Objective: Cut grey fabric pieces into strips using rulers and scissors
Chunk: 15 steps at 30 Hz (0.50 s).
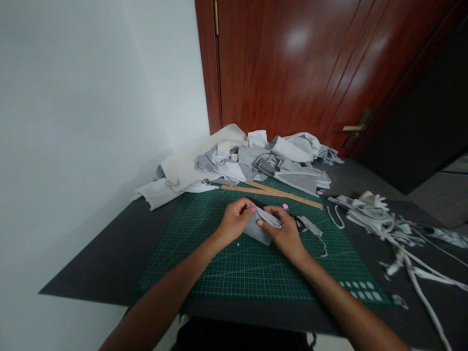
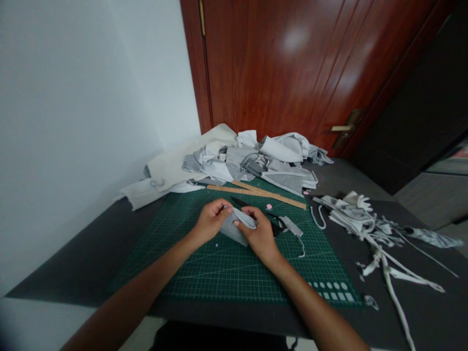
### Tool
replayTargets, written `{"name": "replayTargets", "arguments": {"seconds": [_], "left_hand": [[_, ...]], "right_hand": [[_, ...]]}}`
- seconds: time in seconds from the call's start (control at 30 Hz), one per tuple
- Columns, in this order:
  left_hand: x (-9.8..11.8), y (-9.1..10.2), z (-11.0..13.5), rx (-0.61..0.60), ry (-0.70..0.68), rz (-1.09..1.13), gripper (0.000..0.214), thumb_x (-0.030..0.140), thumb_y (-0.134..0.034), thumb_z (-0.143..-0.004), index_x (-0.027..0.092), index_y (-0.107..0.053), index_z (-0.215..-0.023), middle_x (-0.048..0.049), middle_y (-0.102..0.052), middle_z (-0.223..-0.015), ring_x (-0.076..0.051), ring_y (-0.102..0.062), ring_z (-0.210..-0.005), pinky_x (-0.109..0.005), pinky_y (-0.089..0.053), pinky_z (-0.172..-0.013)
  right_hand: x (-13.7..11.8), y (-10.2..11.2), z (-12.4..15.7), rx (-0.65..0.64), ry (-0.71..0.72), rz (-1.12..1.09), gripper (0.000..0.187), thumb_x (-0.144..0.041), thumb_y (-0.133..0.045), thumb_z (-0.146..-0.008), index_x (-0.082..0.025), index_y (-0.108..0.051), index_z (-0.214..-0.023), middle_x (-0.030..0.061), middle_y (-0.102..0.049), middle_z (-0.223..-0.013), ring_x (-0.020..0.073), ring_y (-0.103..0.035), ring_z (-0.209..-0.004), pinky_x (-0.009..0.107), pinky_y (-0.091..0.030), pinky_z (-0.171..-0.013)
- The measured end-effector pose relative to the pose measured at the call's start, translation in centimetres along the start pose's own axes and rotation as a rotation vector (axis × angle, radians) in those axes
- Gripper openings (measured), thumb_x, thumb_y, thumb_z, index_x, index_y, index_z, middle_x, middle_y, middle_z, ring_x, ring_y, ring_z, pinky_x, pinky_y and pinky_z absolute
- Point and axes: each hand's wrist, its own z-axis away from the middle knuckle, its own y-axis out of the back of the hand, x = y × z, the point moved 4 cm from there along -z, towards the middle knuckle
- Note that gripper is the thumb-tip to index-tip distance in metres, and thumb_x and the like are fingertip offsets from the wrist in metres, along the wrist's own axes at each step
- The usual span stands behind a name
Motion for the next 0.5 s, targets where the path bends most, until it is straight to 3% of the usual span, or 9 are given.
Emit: {"name": "replayTargets", "arguments": {"seconds": [0.1,0.3,0.5], "left_hand": [[0.1,0.1,0.2,0.008,-0.065,-0.097,0.014,0.027,-0.062,-0.089,0.017,-0.070,-0.083,0.0003,-0.069,-0.076,-0.014,-0.061,-0.069,-0.022,-0.044,-0.063],[0.9,0.3,0.7,0.010,-0.186,-0.231,0.011,0.022,-0.063,-0.091,0.020,-0.074,-0.090,-0.0002,-0.076,-0.085,-0.014,-0.067,-0.076,-0.023,-0.049,-0.071],[1.0,0.2,0.9,0.020,-0.201,-0.237,0.010,0.019,-0.065,-0.090,0.019,-0.075,-0.090,-0.0001,-0.077,-0.085,-0.014,-0.069,-0.076,-0.022,-0.051,-0.072]], "right_hand": [[-0.2,0.2,0.3,0.058,0.106,0.091,0.032,-0.032,-0.080,-0.078,-0.024,-0.067,-0.106,0.0033,-0.074,-0.100,0.0245,-0.069,-0.095,0.038,-0.054,-0.087],[-1.1,0.9,0.4,0.112,0.326,0.234,0.006,-0.027,-0.071,-0.090,-0.025,-0.069,-0.096,0.0049,-0.075,-0.101,0.0247,-0.070,-0.098,0.041,-0.054,-0.091],[-2.0,1.4,0.4,0.174,0.482,0.449,0.007,-0.028,-0.072,-0.090,-0.025,-0.069,-0.097,0.0087,-0.070,-0.113,0.0280,-0.066,-0.108,0.048,-0.050,-0.095]]}}
